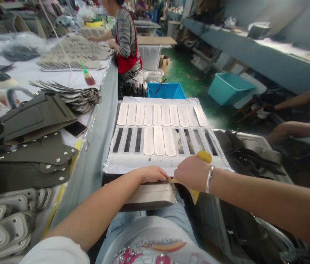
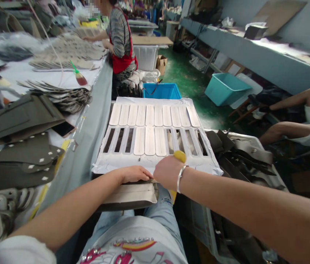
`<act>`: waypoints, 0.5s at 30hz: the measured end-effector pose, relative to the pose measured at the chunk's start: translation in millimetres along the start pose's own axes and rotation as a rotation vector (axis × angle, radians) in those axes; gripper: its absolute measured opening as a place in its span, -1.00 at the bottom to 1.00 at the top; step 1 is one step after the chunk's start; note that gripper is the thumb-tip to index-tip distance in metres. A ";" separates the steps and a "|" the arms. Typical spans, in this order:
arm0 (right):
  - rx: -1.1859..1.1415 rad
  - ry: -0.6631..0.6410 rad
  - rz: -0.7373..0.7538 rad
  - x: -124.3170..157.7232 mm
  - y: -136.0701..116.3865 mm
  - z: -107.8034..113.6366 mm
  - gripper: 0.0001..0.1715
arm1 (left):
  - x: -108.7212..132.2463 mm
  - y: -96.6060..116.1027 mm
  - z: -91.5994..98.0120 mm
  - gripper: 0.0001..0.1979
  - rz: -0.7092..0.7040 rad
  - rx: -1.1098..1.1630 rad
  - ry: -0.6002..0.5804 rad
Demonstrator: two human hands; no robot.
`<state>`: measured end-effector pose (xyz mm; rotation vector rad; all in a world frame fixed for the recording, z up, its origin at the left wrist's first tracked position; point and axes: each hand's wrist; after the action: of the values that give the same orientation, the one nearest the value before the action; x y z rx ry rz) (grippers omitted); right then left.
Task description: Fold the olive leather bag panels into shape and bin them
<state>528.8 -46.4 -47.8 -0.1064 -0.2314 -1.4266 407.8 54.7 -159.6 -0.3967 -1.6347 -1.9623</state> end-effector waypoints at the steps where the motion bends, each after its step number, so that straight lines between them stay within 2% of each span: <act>1: 0.025 -0.014 -0.004 7.7 8.0 -3.3 -0.72 | 0.9 -0.8 0.6 -0.60 -0.003 -0.010 0.003; 3: 0.011 0.014 -0.083 25.7 20.0 -16.7 -0.56 | 2.0 -2.4 1.2 -0.61 -0.013 -0.026 0.008; 5: -0.200 0.137 -0.278 42.0 24.2 -37.5 -0.47 | 2.2 -3.5 1.0 -0.62 -0.025 -0.034 0.008; 7: -0.674 0.321 -0.510 50.5 20.9 -59.6 -0.44 | 1.7 -3.9 0.4 -0.64 -0.031 -0.038 0.006; 9: -1.150 0.485 -0.651 48.0 13.0 -76.8 -0.39 | 0.8 -3.6 -0.4 -0.65 -0.030 -0.042 0.007; 11: -1.521 0.639 -0.634 35.6 4.1 -86.5 -0.39 | 0.0 -3.1 -1.3 -0.66 -0.027 -0.046 0.014; 13: -1.794 0.775 -0.510 18.5 -3.6 -90.4 -0.42 | -0.4 -2.9 -2.0 -0.66 -0.020 -0.051 0.023; 15: -2.046 0.841 -0.360 2.6 -9.0 -92.0 -0.49 | -0.6 -3.1 -2.5 -0.67 -0.013 -0.058 0.031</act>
<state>529.0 -69.6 -137.2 -1.1044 2.0283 -1.3662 406.8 52.8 -162.9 -0.3761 -1.5678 -2.0196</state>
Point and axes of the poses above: each hand's wrist, its own x-axis away from the middle knuckle, its own z-axis out of the back of the hand, y = z × x, and after that the axes turned 11 degrees about y, right-handed
